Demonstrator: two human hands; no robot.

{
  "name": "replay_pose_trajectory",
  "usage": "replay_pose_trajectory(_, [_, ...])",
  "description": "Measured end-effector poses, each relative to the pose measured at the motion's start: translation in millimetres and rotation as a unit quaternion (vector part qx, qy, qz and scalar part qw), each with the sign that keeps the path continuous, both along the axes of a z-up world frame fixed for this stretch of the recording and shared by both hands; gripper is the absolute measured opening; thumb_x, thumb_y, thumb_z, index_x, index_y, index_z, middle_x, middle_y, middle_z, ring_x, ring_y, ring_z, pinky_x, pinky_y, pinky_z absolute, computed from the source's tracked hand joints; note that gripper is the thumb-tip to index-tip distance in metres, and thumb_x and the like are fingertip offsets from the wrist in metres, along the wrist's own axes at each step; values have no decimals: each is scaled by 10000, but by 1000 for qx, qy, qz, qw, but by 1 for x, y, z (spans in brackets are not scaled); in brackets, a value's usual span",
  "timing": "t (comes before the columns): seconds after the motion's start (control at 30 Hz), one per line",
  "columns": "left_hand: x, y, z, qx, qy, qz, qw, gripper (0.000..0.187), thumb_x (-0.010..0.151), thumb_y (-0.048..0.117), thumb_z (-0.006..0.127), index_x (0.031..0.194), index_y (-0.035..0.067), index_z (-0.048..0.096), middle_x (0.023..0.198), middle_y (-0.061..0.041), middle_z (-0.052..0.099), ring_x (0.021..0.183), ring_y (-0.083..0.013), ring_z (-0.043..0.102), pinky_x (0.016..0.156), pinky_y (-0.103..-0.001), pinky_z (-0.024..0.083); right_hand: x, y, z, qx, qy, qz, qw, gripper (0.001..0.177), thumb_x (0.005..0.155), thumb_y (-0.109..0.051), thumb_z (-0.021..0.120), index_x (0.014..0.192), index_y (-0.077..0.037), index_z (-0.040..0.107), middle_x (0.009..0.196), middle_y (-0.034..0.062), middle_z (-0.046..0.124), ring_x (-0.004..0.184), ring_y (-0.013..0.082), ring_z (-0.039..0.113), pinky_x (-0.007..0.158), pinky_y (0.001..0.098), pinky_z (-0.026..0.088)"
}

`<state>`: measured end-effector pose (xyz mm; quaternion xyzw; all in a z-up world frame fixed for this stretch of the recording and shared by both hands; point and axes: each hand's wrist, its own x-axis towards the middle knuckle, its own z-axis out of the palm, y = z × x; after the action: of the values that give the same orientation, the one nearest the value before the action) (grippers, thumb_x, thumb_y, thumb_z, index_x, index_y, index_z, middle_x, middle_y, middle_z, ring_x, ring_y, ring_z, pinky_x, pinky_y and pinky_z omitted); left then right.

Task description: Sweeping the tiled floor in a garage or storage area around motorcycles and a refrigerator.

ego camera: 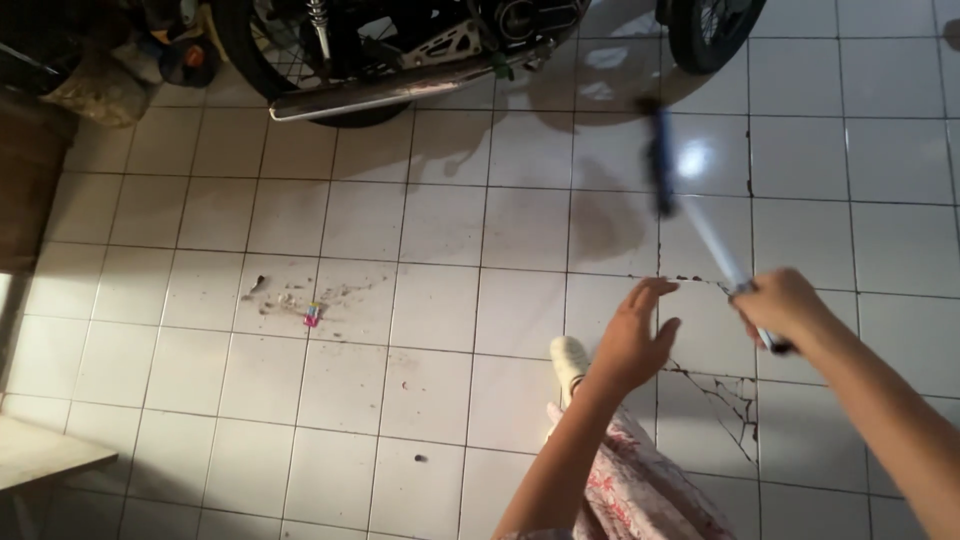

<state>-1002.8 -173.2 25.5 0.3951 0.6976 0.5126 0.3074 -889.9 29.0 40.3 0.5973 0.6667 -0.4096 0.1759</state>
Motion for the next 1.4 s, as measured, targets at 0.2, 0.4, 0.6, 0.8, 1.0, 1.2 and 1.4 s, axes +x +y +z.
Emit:
replay_pose_trajectory(0.2, [-75,-29,-37,-37,-16,110,993,471,920,71,671,1377,84,558,1447,-169,580,1383,-378,509,1118,-449,441,-95,151,-179,105,-75,64,990,229,872,-61,671,855,156,740,728,251,749,551,309,723,424,377,503])
replay_pose_trajectory(0.4, [-155,-62,-69,-84,-35,198,976,437,918,35,651,1343,71,557,1391,-146,630,1392,-353,515,1117,-427,451,-260,158,-337,139,19,107,984,242,883,-141,666,809,88,695,711,211,725,574,285,730,481,401,580])
replay_pose_trajectory(0.6, [-209,-83,-72,-112,-29,267,957,402,927,1,636,1320,60,580,1372,-124,653,1405,-322,523,1139,-430,431,-405,8,-289,145,42,323,934,158,808,-118,677,742,22,710,713,209,720,673,329,745,611,426,604])
replay_pose_trajectory(0.8, [-254,-121,-78,-83,-60,293,950,409,937,-24,600,1335,67,572,1412,-121,624,1422,-312,511,1146,-436,434,-441,-125,-268,88,21,397,914,231,795,-71,690,891,138,676,824,311,692,766,371,751,691,420,624])
replay_pose_trajectory(1.0, [-298,-219,-111,-75,-24,308,948,554,886,-65,611,1404,83,485,1521,-128,483,1419,-319,482,1125,-465,460,-451,-275,-149,-7,28,465,885,376,821,-64,687,1083,195,606,984,388,682,893,403,761,748,424,635])
replay_pose_trajectory(1.2, [-343,-278,-109,-82,7,278,957,660,842,-105,628,1443,85,433,1522,-135,476,1431,-328,459,1136,-483,443,-458,-314,-150,-171,157,319,919,302,798,-30,685,1055,127,718,782,242,687,611,287,674,508,398,526])
replay_pose_trajectory(1.4, [-357,-259,-85,-47,-25,214,975,638,863,-101,606,1454,64,432,1509,-143,492,1440,-332,462,1168,-486,413,-396,-264,-48,-269,188,113,938,409,804,-55,719,1208,9,721,640,136,656,353,168,516,302,356,380])
